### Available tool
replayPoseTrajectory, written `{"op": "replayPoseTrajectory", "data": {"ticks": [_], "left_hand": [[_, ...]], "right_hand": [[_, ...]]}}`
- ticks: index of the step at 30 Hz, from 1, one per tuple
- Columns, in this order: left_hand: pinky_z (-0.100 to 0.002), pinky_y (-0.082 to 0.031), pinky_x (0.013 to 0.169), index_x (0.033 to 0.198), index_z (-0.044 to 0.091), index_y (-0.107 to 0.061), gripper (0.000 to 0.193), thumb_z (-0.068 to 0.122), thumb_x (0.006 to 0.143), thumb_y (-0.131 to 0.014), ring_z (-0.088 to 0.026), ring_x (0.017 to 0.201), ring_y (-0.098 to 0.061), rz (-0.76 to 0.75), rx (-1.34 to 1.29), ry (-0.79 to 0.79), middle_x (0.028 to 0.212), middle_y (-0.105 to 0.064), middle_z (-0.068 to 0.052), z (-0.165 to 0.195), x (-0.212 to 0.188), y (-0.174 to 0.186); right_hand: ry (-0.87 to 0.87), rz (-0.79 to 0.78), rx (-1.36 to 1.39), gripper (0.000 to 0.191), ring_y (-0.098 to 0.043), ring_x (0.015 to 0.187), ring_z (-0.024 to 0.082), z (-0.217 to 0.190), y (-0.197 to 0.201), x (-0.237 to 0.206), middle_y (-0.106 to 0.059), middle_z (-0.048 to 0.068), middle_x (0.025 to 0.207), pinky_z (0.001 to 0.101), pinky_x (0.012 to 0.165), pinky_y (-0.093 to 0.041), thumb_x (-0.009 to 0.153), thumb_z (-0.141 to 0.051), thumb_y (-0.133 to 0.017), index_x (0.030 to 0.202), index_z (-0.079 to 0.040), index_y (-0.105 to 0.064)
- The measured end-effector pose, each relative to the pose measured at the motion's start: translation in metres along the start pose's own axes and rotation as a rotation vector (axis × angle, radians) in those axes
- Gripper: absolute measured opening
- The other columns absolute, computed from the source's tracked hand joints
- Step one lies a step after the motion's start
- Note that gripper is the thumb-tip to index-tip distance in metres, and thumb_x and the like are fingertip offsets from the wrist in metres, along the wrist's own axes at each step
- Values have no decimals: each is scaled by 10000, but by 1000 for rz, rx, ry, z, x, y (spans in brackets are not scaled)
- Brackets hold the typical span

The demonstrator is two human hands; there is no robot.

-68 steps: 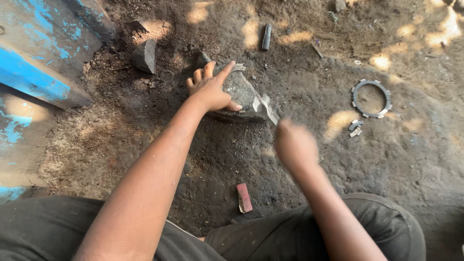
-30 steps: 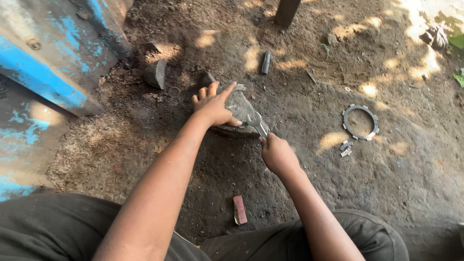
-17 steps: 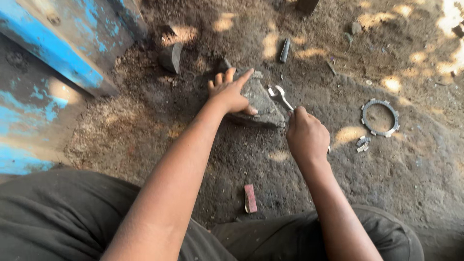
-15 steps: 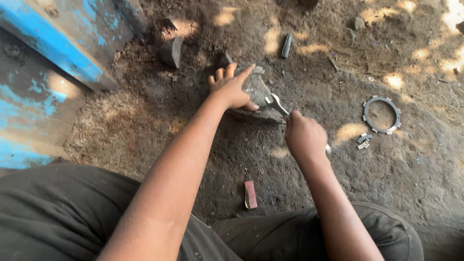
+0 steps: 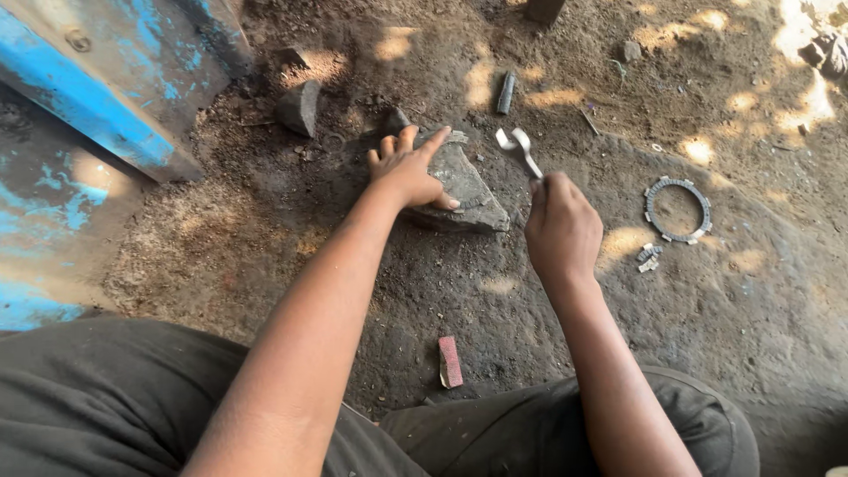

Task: The person sits on the ground and uses a wrench to repeatedly strike a circular metal ring resting on a stone. The person then uses a sanding block to rub the surface of the metal ring.

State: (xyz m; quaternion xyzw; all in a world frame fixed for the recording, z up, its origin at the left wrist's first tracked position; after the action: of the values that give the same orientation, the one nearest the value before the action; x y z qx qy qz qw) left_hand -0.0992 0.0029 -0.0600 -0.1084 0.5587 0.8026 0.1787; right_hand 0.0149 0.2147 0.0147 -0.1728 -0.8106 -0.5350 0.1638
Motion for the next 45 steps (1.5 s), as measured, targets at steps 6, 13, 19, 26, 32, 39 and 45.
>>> {"op": "replayPoseTrajectory", "data": {"ticks": [6, 13, 19, 26, 32, 39, 45], "left_hand": [[-579, -116, 1234, 1599, 511, -139, 1256, 591, 613, -913, -397, 1554, -107, 3, 6, 22, 1726, -52, -81, -1, -1, -1], [-611, -72, 1224, 1603, 506, -123, 1264, 556, 626, -923, -399, 1550, -75, 2, -15, 6, 1722, -33, -91, 2, -3, -1], [-605, -81, 1232, 1600, 510, -128, 1268, 583, 612, -919, -396, 1554, -80, 2, -18, 5, 1728, -39, -81, 1, -1, -1], [-602, -101, 1232, 1596, 514, -126, 1288, 595, 586, -922, -388, 1555, -100, 3, 2, 9, 1723, -63, -75, -1, 3, 0], [-566, -141, 1242, 1601, 503, -186, 1279, 543, 569, -940, -370, 1554, -156, 81, 1, -19, 1724, -127, -67, -2, 1, 4], [-586, -106, 1226, 1591, 511, -164, 1313, 613, 534, -937, -386, 1548, -111, 57, -7, -11, 1717, -91, -61, -2, 6, -2], [-606, -58, 1217, 1576, 523, -162, 1333, 591, 515, -967, -415, 1546, -53, 99, -14, -46, 1712, -57, -68, -2, 7, -2]], "right_hand": [[-90, -369, -68, 291, -666, 627, 364, 6, -58, -21, -652, 165, 720, 472, 559, -502, 1080, -279, -549, 927, -36, -597], [-261, -383, -18, 296, -651, 565, 278, 31, -54, -16, -655, 116, 699, 436, 511, -521, 1103, -270, -496, 940, -49, -604], [-266, -379, 107, 235, -622, 559, 243, 34, -52, -28, -638, 121, 715, 408, 550, -532, 1058, -173, -522, 914, -13, -617], [37, 162, 294, 141, -609, 696, 292, 6, 17, -13, -636, 167, 813, 424, 639, -492, 1091, -116, -497, 1068, 5, -567], [-235, -518, -67, 183, -658, 779, 447, 13, -44, -36, -685, 236, 819, 543, 685, -498, 952, -238, -628, 983, -60, -601], [-288, 5, 366, 216, -676, 710, 403, 25, 5, -7, -674, 217, 830, 520, 612, -518, 1071, -204, -474, 1007, -22, -571], [-193, -414, -82, 202, -659, 734, 429, 6, -35, -15, -708, 228, 796, 541, 648, -498, 987, -217, -656, 858, -61, -652]]}}
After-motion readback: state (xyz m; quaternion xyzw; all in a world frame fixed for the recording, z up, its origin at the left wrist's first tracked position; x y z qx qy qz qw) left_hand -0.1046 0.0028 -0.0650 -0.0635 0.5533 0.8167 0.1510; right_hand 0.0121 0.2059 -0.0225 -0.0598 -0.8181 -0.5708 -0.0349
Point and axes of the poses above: each hand's wrist, its own x-axis towards the middle knuckle, its own y-axis out of the back of the hand, z = x × y, the point moved 10 cm from there along x, towards the middle knuckle
